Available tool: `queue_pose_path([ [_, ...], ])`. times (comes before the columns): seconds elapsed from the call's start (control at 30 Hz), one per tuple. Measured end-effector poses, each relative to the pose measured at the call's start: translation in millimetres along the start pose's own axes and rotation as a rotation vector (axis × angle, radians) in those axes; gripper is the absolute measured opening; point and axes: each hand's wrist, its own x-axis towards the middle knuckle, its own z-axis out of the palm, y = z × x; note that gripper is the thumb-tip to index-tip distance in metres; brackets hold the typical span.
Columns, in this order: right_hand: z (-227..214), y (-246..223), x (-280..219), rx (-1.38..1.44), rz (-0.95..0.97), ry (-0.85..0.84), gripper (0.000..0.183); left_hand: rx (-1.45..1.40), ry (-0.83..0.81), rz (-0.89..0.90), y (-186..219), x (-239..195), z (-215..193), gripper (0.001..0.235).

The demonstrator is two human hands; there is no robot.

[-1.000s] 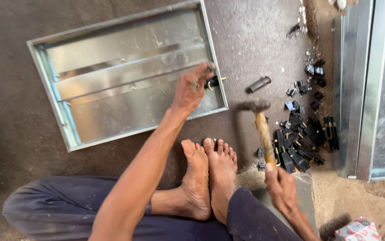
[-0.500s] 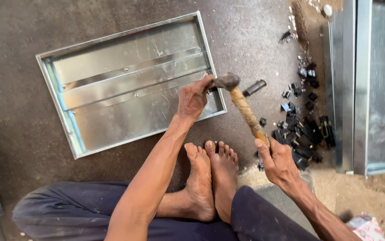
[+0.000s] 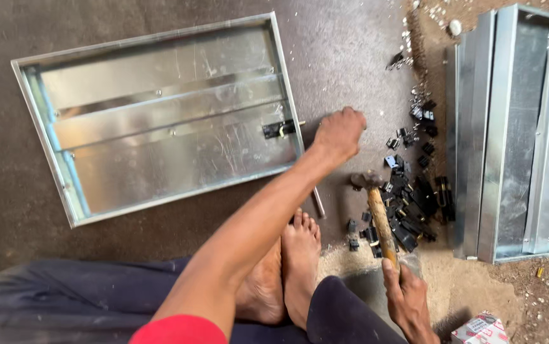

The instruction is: The person attaches small black plastic components to the inside corners of a metal tray by hammering them into place and then moves the tray to a stack.

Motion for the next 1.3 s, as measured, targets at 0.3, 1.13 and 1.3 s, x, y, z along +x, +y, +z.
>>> queue_pose_path([
  [0.3,20,-12,26,-0.102,0.001,-0.08,0.068,-0.562,0.571,0.074,-124,-97,-41,0.028],
  [1.13,-23,-169,51,0.545,-0.854,0.251,0.038,-0.303,0.669,0.116,-149,-90,-9,0.035],
  [1.3,-3,-171,74,0.607,-0.967,0.209,0.044,-0.072,0.808,0.235,-150,-91,-9,0.031],
])
